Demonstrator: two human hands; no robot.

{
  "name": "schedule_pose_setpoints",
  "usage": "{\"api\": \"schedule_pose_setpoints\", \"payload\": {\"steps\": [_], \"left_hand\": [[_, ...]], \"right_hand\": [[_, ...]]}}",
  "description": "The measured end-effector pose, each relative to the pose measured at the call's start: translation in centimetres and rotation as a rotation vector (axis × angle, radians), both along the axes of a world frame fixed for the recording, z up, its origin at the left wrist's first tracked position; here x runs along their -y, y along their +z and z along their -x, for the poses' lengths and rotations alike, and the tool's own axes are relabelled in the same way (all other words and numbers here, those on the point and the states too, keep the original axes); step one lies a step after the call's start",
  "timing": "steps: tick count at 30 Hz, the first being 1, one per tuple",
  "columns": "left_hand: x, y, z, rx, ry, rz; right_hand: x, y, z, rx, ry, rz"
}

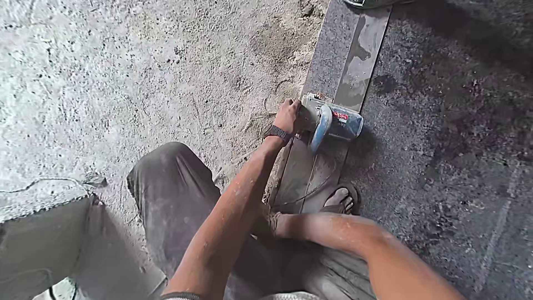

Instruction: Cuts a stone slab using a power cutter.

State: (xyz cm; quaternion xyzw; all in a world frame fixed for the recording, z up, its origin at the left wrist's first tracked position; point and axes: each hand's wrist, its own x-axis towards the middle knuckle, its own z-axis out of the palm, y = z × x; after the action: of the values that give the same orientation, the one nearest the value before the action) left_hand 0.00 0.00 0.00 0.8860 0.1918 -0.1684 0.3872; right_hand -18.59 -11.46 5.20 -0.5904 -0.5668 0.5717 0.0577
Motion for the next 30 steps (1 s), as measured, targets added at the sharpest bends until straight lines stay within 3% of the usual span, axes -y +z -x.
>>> {"api": "schedule_pose_setpoints", "payload": {"steps": [2,4,6,9,11,14,18,20,24,30], "left_hand": [[0.0,0.0,0.0,-0.030,-0.009,-0.016],[-0.2,0.2,-0.3,-0.041,-0.014,-0.024],[0.1,-0.2,0.2,0.006,-0.010,-0.040],[0.2,0.3,0.1,-0.006,0.004,-0.049],[0.6,1.2,0.0,-0.057,0.004,-0.043],[0.9,2.5,-0.7,-0.069,-0.036,-0.077],[1.2,2.8,-1.4,-0.099,-0.091,-0.119],[0.6,2.6,-1.1,-0.082,-0.092,-0.140],[0.7,1.4,-0.3,-0.026,-0.065,-0.118],[0.1,0.6,-0.1,-0.004,-0.025,-0.044]], "right_hand": [[0.5,2.7,-1.7,-0.124,-0.324,-0.019],[1.6,3.0,-3.3,-0.141,-0.378,-0.249],[2.6,3.1,-5.0,-0.067,-0.399,-0.344],[3.1,5.9,-10.1,0.202,-0.153,-0.355],[4.6,9.5,-14.3,0.192,0.039,-0.269],[7.8,12.2,-17.2,0.176,0.019,-0.291],[9.7,11.4,-17.1,0.078,-0.138,-0.289],[9.9,10.4,-15.9,0.057,-0.121,-0.347],[11.0,9.2,-15.3,0.065,-0.014,-0.200],[11.2,7.1,-19.9,0.281,-0.356,-0.376]]}}
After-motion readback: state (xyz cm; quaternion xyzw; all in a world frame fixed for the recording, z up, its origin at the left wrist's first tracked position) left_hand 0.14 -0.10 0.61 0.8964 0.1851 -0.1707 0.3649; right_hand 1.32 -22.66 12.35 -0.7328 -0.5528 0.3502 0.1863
